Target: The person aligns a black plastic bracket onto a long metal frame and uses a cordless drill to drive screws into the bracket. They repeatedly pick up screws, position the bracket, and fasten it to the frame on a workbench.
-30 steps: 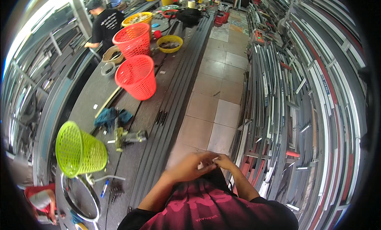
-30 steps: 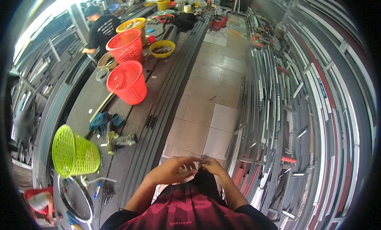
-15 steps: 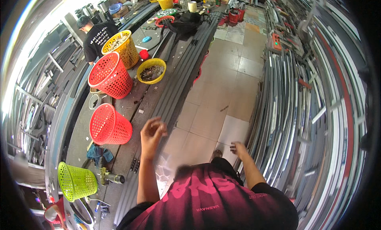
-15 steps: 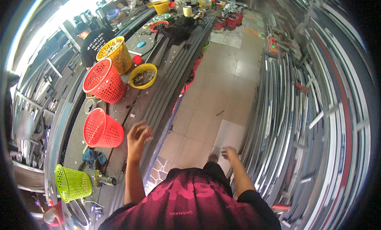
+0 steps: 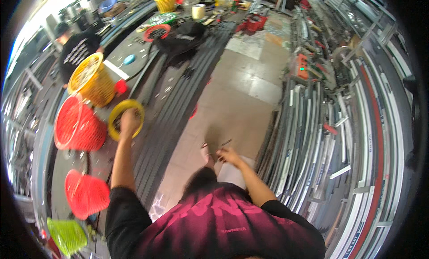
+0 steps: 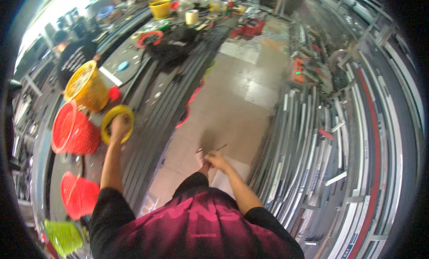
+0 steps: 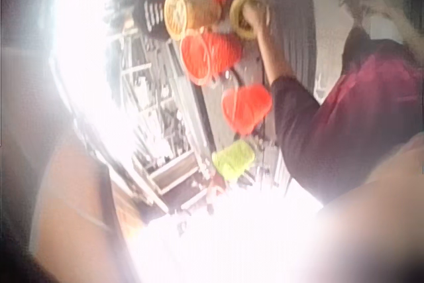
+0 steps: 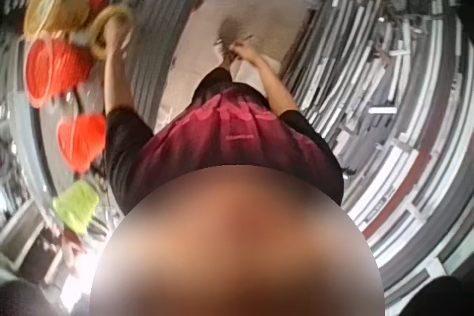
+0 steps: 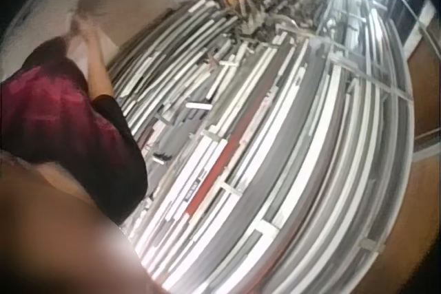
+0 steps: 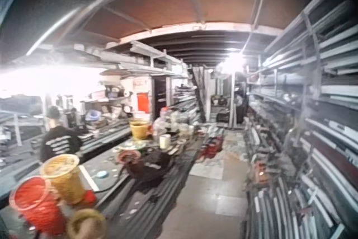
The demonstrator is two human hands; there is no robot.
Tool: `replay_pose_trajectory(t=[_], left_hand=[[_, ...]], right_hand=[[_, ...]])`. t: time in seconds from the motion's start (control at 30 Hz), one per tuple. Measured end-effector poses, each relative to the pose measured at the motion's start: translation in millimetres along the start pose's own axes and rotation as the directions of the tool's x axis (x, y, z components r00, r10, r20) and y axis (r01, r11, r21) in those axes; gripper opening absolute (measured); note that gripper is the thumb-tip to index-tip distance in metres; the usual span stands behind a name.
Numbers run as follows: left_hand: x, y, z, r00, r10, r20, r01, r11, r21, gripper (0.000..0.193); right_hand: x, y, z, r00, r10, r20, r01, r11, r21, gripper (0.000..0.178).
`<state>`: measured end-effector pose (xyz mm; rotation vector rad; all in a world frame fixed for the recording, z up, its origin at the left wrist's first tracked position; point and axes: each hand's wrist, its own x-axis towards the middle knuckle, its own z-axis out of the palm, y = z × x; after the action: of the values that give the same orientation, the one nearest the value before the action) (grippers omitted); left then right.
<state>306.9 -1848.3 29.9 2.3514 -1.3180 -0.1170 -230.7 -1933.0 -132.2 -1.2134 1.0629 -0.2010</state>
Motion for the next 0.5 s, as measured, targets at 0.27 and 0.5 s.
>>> replay_pose_trajectory(t=[0.27, 0.5], left_hand=[[8.6, 11.7, 8.5, 0.989, -0.087, 0.12, 0.051, 0.96, 0.275, 0.024], [12.2, 44.0, -33.6, 0.954, -0.29, 0.069, 0.277, 0.948, 0.158, 0.022]], right_hand=[[61.2, 1.8, -121.5, 0.957, 0.161, -0.243, -0.147, 0.987, 0.071, 0.033], [177.9, -111.7, -186.6, 0.924, 0.086, -0.373, 0.043, 0.945, 0.323, 0.025]])
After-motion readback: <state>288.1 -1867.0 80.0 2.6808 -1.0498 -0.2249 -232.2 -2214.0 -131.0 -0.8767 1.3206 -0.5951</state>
